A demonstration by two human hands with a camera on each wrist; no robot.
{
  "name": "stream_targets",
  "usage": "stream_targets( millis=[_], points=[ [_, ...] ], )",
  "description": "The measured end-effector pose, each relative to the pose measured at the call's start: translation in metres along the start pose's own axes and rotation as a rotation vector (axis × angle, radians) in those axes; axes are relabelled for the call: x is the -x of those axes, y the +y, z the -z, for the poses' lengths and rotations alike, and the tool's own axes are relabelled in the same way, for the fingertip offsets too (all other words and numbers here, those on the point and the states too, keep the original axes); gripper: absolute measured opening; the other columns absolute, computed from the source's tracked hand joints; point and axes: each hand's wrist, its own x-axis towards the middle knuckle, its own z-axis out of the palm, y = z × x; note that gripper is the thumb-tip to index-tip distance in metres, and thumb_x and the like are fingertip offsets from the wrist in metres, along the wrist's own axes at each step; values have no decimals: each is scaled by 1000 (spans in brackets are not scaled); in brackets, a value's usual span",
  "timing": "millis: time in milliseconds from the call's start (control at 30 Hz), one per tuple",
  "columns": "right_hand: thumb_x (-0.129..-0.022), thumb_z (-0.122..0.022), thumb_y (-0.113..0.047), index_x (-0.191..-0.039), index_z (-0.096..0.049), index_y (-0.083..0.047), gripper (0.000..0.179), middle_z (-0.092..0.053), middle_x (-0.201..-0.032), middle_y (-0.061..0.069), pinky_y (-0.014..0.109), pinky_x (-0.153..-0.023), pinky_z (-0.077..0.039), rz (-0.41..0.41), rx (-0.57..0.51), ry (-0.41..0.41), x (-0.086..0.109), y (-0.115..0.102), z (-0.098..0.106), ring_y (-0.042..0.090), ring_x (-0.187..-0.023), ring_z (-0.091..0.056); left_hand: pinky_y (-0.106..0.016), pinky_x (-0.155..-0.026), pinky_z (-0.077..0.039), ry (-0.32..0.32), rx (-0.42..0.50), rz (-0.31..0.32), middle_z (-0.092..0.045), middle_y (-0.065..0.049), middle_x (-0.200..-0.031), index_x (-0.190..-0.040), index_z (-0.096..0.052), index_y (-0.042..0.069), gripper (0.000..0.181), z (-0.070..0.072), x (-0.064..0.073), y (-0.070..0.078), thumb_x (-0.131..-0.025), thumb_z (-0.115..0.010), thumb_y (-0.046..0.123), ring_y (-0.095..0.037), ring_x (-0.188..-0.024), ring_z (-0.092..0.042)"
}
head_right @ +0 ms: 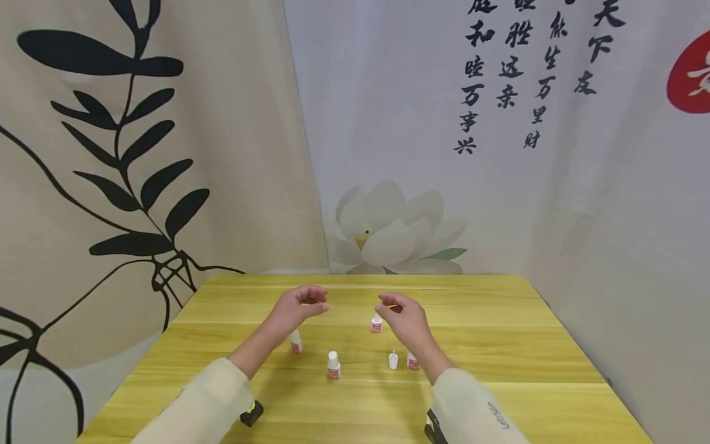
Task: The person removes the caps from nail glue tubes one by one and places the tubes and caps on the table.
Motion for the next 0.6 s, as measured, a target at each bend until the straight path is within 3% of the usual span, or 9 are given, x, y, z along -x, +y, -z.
stream_targets(
  millis=[300,467,600],
  points=[
    [-96,-67,-23,-125,-66,-9,33,-64,-119,6,32,-81,-50,15,-57,-38,-4,-13,-28,17,-96,-59,-38,-90,-48,54,-15,41,-65,-2,-109,-122,-68,14,34,40,-2,-25,-90,-75,25,-21,-106,-57],
    [-95,-68,-22,-124,-67,-8,31,-64,-117,5,34,-73,-52,13,-98,-66,-7,-17,-42,19,-90,-57,-40,-91,-48,57,-34,39,-65,-4,-112,-124,-66,11,37,59,1,-42,-91,-74,28,-24,-109,-57],
    [-96,-67,-22,-123,-68,-8,30,-64,-118,7,33,-75,-51,38,-76,-79,-10,-19,-52,18,-93,-58,-40,-92,-48,44,-48,53,-65,-5,-113,-126,-64,9,39,70,3,-58,-92,-73,26,-24,-109,-57]
  ],
)
